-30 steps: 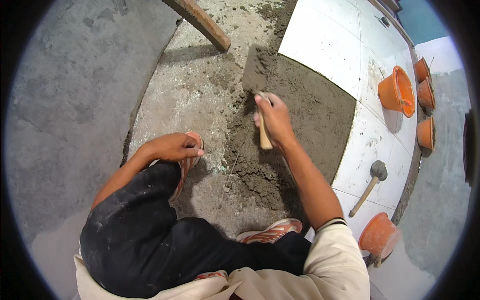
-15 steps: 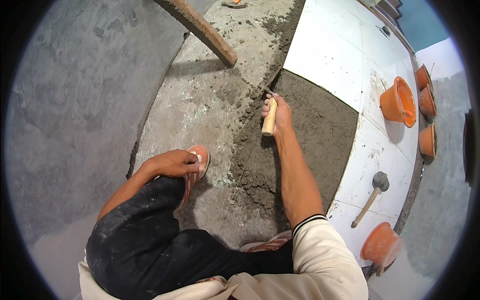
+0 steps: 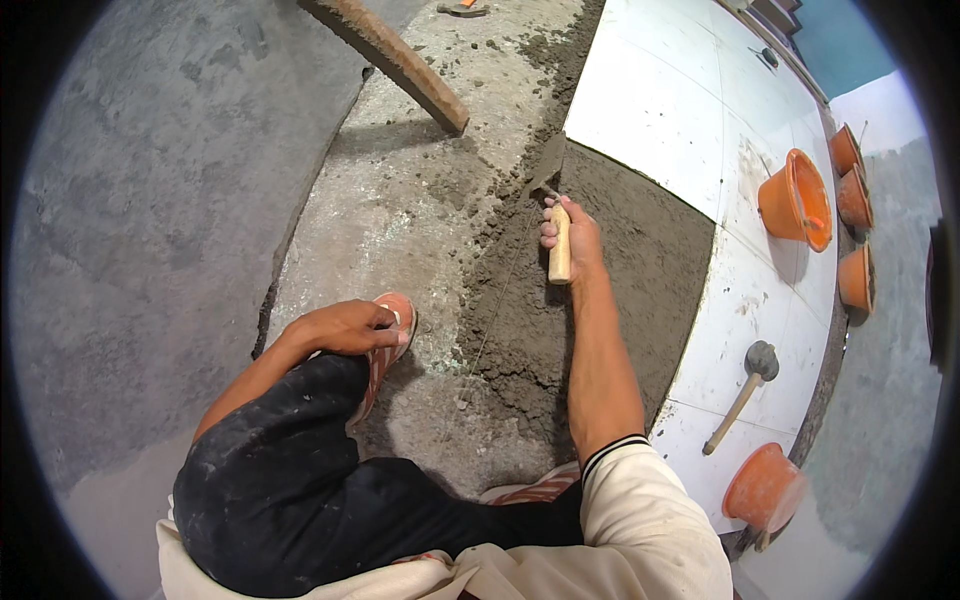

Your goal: The person spreads cement on the floor using a trowel and a wooden plank, then scoops cement from a bucket and spreads it onto a tile. The person is preparing the floor and tile for installation.

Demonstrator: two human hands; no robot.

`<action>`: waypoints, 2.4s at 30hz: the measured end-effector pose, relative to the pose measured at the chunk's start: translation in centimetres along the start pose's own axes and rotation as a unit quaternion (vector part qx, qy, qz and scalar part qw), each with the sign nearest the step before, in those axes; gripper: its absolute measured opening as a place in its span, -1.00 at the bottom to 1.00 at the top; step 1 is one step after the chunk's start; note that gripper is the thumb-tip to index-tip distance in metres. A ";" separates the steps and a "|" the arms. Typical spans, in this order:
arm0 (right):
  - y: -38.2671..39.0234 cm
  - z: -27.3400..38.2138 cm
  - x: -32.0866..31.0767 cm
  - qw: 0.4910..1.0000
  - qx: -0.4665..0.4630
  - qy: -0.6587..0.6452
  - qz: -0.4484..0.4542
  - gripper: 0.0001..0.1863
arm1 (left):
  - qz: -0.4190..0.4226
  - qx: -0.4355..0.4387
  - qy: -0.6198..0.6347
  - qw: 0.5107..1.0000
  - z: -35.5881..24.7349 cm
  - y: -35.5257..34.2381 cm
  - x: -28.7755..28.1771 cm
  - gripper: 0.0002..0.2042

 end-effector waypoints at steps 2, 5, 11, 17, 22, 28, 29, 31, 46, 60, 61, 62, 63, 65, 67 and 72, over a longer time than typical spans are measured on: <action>-0.3 0.1 -0.1 1.000 -0.009 -0.011 -0.005 -0.62 | -0.016 0.016 -0.003 1.000 0.0 -0.1 -0.2 -0.36; -0.7 -0.5 -0.1 1.000 -0.009 -0.022 -0.006 -0.61 | -0.020 0.019 0.008 1.000 0.2 -0.2 0.0 -0.37; 1.2 1.2 -0.1 0.998 -0.012 0.030 0.053 -0.65 | -0.033 0.032 0.001 0.999 1.1 -0.2 0.4 -0.33; 4.1 12.0 -2.8 0.743 -0.124 0.643 -0.136 -0.58 | -0.039 0.030 -0.004 0.999 2.0 -0.3 0.5 -0.33; 2.4 13.4 -1.3 0.487 -0.068 0.870 -0.031 -0.59 | -0.026 0.045 -0.007 0.999 1.8 -1.1 0.5 -0.38; 0.6 13.8 -0.1 0.415 -0.010 0.910 0.018 -0.60 | -0.047 0.080 0.000 0.996 1.7 -1.3 0.5 -0.40; 0.7 14.2 -0.3 0.433 -0.022 0.901 0.016 -0.59 | -0.045 0.077 0.001 0.996 1.7 -1.2 0.4 -0.40; 0.6 14.5 -1.0 0.457 -0.022 0.889 0.020 -0.58 | -0.033 0.058 0.005 0.998 1.9 -1.1 0.3 -0.39; -1.9 18.3 -1.4 0.530 0.084 0.843 0.045 -0.48 | -0.019 0.038 0.008 0.999 1.9 -0.8 0.2 -0.31; 1.6 21.6 -4.6 0.640 0.122 0.758 -0.027 -0.56 | 0.025 0.014 0.011 1.000 1.8 -0.5 -0.5 -0.36; 1.6 20.7 -4.9 0.627 0.108 0.772 -0.015 -0.54 | 0.010 0.017 0.007 1.000 1.6 -0.5 -0.4 -0.36; 1.5 19.7 -5.1 0.624 0.120 0.772 -0.018 -0.53 | -0.005 0.019 0.004 1.000 1.4 -0.5 -0.4 -0.36; 1.3 18.8 -5.0 0.600 0.097 0.794 -0.014 -0.53 | -0.007 0.001 -0.008 1.000 1.3 -0.4 -0.3 -0.36; 0.7 17.2 -4.5 0.571 0.080 0.817 -0.002 -0.52 | -0.007 0.010 0.008 1.000 0.9 -0.5 -0.2 -0.35; 0.5 16.3 -3.4 0.545 0.030 0.837 0.043 -0.52 | -0.001 0.003 0.013 1.000 0.6 -0.6 -0.1 -0.35; 4.1 14.6 -2.0 0.496 0.096 0.854 0.120 -0.56 | -0.005 -0.002 0.003 1.000 0.7 -0.5 -0.2 -0.38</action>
Point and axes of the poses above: each hand's wrist, its own y-axis away from the middle knuckle, its own x-axis out of the palm, z = x × y, the point moved 3 cm from there along -y, towards the middle knuckle, and after that the axes turned 9 degrees about z, right-handed, at the moved point
